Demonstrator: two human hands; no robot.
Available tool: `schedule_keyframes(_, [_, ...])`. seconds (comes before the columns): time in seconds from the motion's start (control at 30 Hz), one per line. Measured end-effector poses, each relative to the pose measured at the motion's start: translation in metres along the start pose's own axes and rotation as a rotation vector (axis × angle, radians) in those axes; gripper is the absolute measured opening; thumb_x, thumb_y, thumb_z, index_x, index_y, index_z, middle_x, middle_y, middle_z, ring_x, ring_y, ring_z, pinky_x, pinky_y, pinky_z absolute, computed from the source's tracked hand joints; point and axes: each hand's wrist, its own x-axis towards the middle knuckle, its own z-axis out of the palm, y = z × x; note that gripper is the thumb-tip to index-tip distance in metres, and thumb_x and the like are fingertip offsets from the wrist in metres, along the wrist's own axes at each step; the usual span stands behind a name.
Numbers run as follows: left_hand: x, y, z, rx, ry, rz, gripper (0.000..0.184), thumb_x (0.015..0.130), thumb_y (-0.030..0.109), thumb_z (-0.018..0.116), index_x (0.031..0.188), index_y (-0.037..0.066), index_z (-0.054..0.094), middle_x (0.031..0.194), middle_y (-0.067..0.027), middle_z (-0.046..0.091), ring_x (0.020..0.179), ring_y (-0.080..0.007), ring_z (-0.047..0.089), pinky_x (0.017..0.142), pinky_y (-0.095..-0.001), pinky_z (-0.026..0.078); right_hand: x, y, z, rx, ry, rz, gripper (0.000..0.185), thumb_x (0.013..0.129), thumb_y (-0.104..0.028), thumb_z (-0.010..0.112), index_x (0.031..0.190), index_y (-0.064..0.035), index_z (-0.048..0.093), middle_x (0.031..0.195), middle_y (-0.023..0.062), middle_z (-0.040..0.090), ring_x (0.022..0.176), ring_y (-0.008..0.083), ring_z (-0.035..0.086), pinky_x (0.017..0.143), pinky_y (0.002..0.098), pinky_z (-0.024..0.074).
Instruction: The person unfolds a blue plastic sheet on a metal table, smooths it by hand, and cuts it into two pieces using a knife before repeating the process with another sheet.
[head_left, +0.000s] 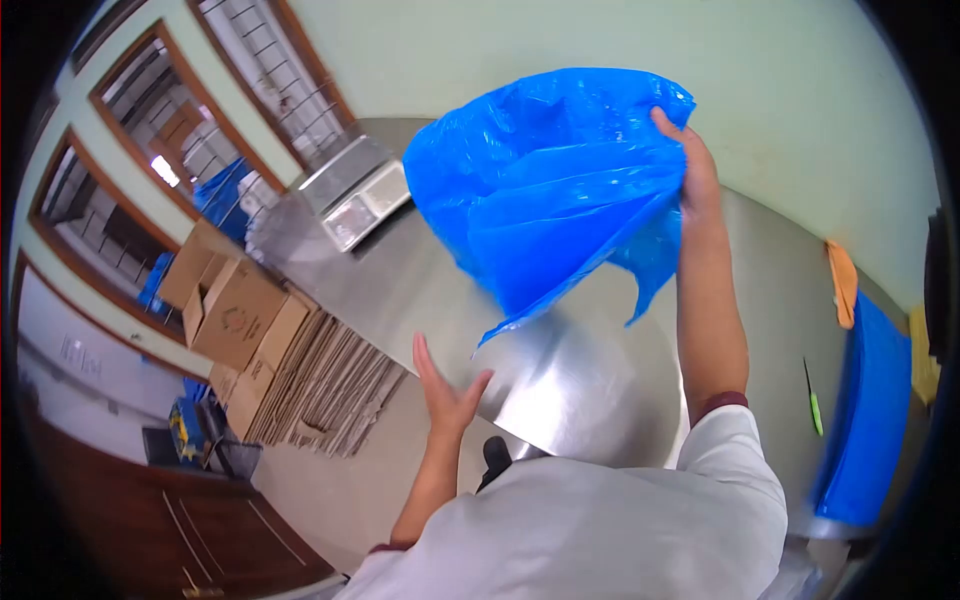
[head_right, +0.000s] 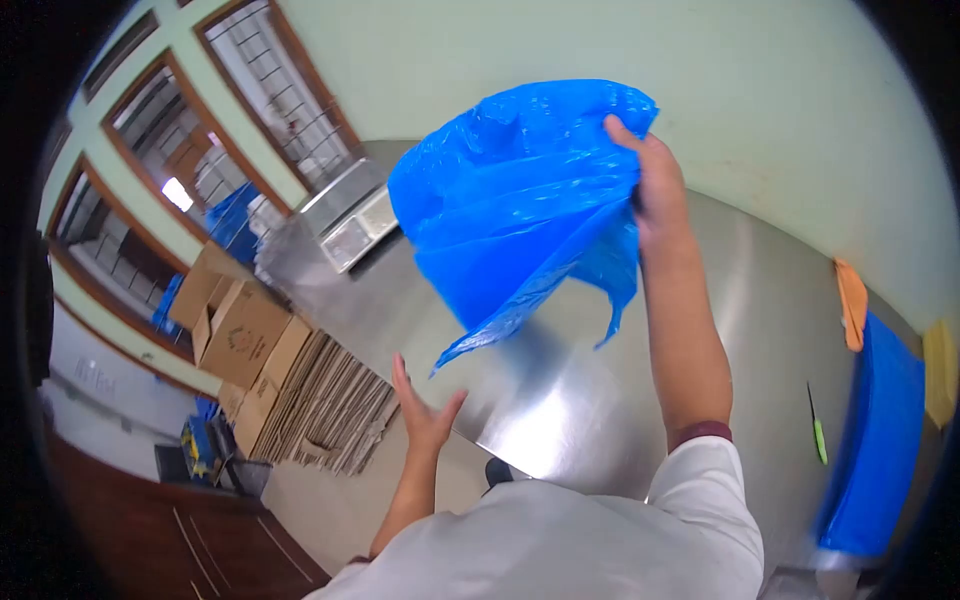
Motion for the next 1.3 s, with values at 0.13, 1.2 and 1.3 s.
schedule_keyframes(0.13, [0.064,0.059,0.036,-0.128,-0.062,0.468,0.084,0.072,0.027,0.082,0.139,0.001,0.039,0.149,-0.0258,0.03,0.136,-0.0415,0.032,0.111,-0.0484,0.027,-0.012,-0.032,-0.095,0.058,0.066,0.185,0.027,0.093,-0.032,0.063,0.1,-0.0059,0.064,0.089,0.0064,0.068,0.075,0.0166,0.065,0.07,0.0333,0.055])
schedule_keyframes(1.2, [0.15,0.094,0.112,-0.758,-0.836,-0.128,0.021,0.094,0.021,0.062,0.104,0.003,0.065,0.09,-0.0041,0.069,0.077,-0.0165,0.064,0.072,-0.0297,0.052,-0.349,0.057,-0.188,-0.152,0.993,-0.095,0.03,0.094,-0.013,0.056,0.12,0.0036,0.058,0.112,0.0134,0.067,0.099,0.0219,0.064,0.092,0.0355,0.0484])
schedule_keyframes(1.3, [0.168,0.087,0.098,-1.062,-0.754,-0.288,0.027,0.097,0.023,0.056,0.115,0.002,0.06,0.098,-0.0095,0.068,0.081,-0.0211,0.066,0.076,-0.0332,0.054,-0.353,0.039,-0.211,-0.115,1.015,-0.185,0.03,0.096,-0.015,0.054,0.119,0.0043,0.057,0.111,0.0159,0.067,0.097,0.0243,0.065,0.089,0.0364,0.0509])
